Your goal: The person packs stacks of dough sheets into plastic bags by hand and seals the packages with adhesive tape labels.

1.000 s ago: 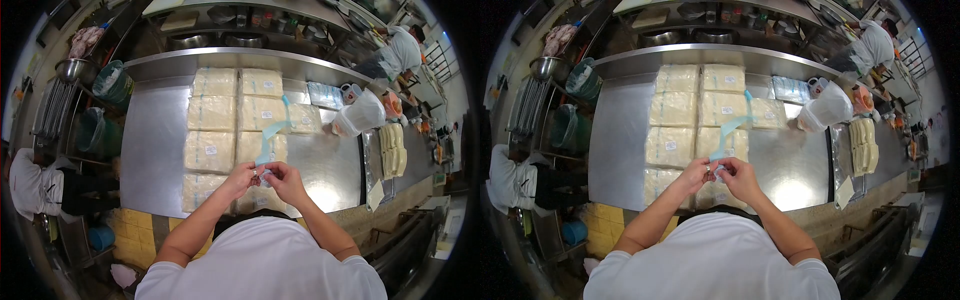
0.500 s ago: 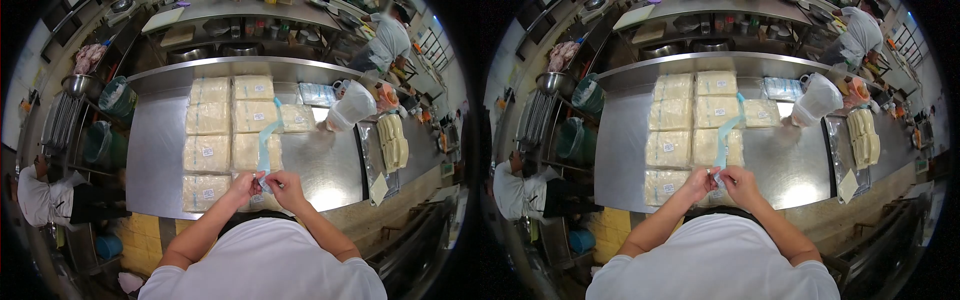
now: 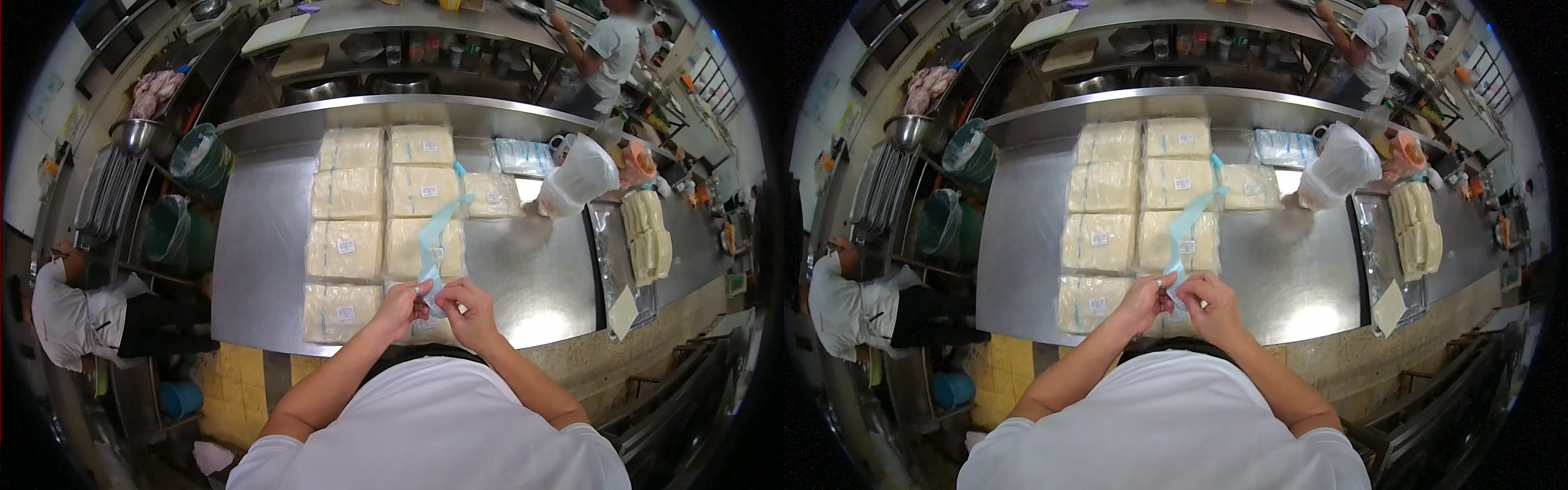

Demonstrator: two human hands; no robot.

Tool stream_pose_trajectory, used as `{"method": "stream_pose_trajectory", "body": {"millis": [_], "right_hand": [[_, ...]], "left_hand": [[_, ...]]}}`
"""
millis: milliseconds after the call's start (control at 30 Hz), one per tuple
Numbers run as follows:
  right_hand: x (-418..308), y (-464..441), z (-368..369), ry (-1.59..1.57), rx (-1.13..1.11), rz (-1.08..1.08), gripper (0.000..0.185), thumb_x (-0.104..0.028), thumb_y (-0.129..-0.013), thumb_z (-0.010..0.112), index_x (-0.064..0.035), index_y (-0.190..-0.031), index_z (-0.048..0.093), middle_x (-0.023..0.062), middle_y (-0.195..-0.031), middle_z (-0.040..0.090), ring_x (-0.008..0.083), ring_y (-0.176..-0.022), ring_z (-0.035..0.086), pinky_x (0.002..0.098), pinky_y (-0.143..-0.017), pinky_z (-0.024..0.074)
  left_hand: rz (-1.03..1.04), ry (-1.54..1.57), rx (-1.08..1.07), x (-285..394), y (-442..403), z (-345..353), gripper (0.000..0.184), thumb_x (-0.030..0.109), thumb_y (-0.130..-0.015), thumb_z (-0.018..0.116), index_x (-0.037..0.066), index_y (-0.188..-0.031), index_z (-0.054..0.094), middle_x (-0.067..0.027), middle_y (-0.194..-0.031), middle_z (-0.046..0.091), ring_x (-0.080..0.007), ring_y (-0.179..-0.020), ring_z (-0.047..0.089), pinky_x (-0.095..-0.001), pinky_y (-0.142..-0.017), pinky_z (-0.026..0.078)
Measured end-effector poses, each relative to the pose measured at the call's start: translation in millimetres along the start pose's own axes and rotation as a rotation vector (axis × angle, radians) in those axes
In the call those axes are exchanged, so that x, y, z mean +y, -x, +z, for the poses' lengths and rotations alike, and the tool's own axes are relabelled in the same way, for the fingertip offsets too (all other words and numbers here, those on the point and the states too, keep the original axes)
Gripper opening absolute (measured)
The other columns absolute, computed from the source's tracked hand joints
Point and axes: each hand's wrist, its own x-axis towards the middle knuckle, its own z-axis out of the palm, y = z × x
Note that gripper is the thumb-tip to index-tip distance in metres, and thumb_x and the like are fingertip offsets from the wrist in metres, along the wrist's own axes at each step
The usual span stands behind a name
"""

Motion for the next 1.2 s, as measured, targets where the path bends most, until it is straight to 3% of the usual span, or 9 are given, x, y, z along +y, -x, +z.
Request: {"method": "stream_pose_trajectory", "body": {"millis": [133,333,433,500,800,900,1000,1100,1200], "right_hand": [[-6,-12,0,-0.008,0.081,-0.218,0.014,0.005,-0.081,0.073,-0.0033,-0.092,0.071,0.0088,-0.087,0.067,0.0239,-0.082,0.064,0.0321,-0.068,0.0516],[4,-44,10,-0.116,0.063,0.165,0.016,0.002,-0.085,0.072,0.0007,-0.100,0.067,0.0086,-0.085,0.067,0.0175,-0.076,0.065,0.0302,-0.070,0.0525],[9,-96,31,-0.360,0.063,0.296,0.025,0.002,-0.088,0.070,0.0017,-0.112,0.062,0.0077,-0.088,0.067,0.0128,-0.079,0.064,0.0265,-0.074,0.0525],[32,-137,56,-0.286,0.037,0.286,0.034,0.002,-0.086,0.071,0.0027,-0.118,0.058,0.0105,-0.087,0.068,0.0134,-0.077,0.066,0.0262,-0.070,0.0530],[70,-270,197,-0.217,-0.062,0.514,0.029,0.000,-0.078,0.069,0.0059,-0.105,0.061,0.0149,-0.079,0.070,0.0202,-0.065,0.071,0.0318,-0.055,0.0546],[84,-284,232,-0.106,-0.081,0.557,0.032,-0.005,-0.077,0.072,0.0048,-0.106,0.062,0.0191,-0.084,0.071,0.0277,-0.069,0.073,0.0384,-0.061,0.0570],[92,-283,243,0.408,-0.052,0.323,0.034,-0.010,-0.077,0.074,0.0030,-0.106,0.061,0.0232,-0.089,0.072,0.0370,-0.085,0.073,0.0447,-0.073,0.0573],[82,-284,236,0.566,-0.216,0.323,0.037,-0.016,-0.080,0.073,0.0018,-0.108,0.057,0.0264,-0.102,0.069,0.0422,-0.100,0.068,0.0492,-0.084,0.0546],[74,-280,221,0.656,-0.093,0.209,0.040,-0.020,-0.082,0.075,-0.0008,-0.113,0.057,0.0257,-0.110,0.067,0.0428,-0.103,0.066,0.0497,-0.086,0.0531]], "left_hand": [[0.028,-0.019,0.052,9,-3,0,0.028,0.033,-0.100,0.064,0.008,-0.087,0.066,-0.0015,-0.072,0.062,-0.0120,-0.060,0.057,-0.0267,-0.057,0.046],[-0.016,-0.077,0.087,16,-14,-13,0.033,0.036,-0.101,0.062,0.005,-0.089,0.066,-0.0036,-0.074,0.064,-0.0129,-0.055,0.057,-0.0272,-0.049,0.044],[-0.017,-0.099,0.051,11,-14,-22,0.036,0.038,-0.102,0.062,0.004,-0.089,0.065,-0.0044,-0.073,0.064,-0.0127,-0.054,0.058,-0.0282,-0.047,0.043],[-0.011,-0.112,0.028,7,-13,-27,0.037,0.039,-0.102,0.061,0.004,-0.089,0.065,-0.0048,-0.072,0.064,-0.0124,-0.054,0.060,-0.0285,-0.046,0.043],[-0.012,-0.281,-0.104,6,-10,-36,0.037,0.038,-0.105,0.055,0.003,-0.100,0.066,-0.0036,-0.077,0.065,-0.0104,-0.060,0.062,-0.0257,-0.051,0.044],[-0.011,-0.264,-0.096,15,-6,-37,0.034,0.034,-0.104,0.058,0.002,-0.096,0.065,-0.0032,-0.074,0.063,-0.0113,-0.059,0.062,-0.0269,-0.051,0.044],[-0.048,-0.210,-0.115,12,-7,-39,0.030,0.031,-0.104,0.059,0.003,-0.096,0.064,-0.0012,-0.071,0.060,-0.0106,-0.058,0.060,-0.0271,-0.052,0.043],[-0.055,-0.211,-0.099,10,-7,-41,0.030,0.031,-0.104,0.058,0.004,-0.094,0.064,-0.0005,-0.070,0.059,-0.0102,-0.057,0.059,-0.0263,-0.052,0.042],[-0.008,-0.203,-0.082,12,-7,-39,0.032,0.034,-0.104,0.058,0.004,-0.093,0.064,-0.0007,-0.071,0.060,-0.0100,-0.057,0.058,-0.0260,-0.052,0.042]]}}
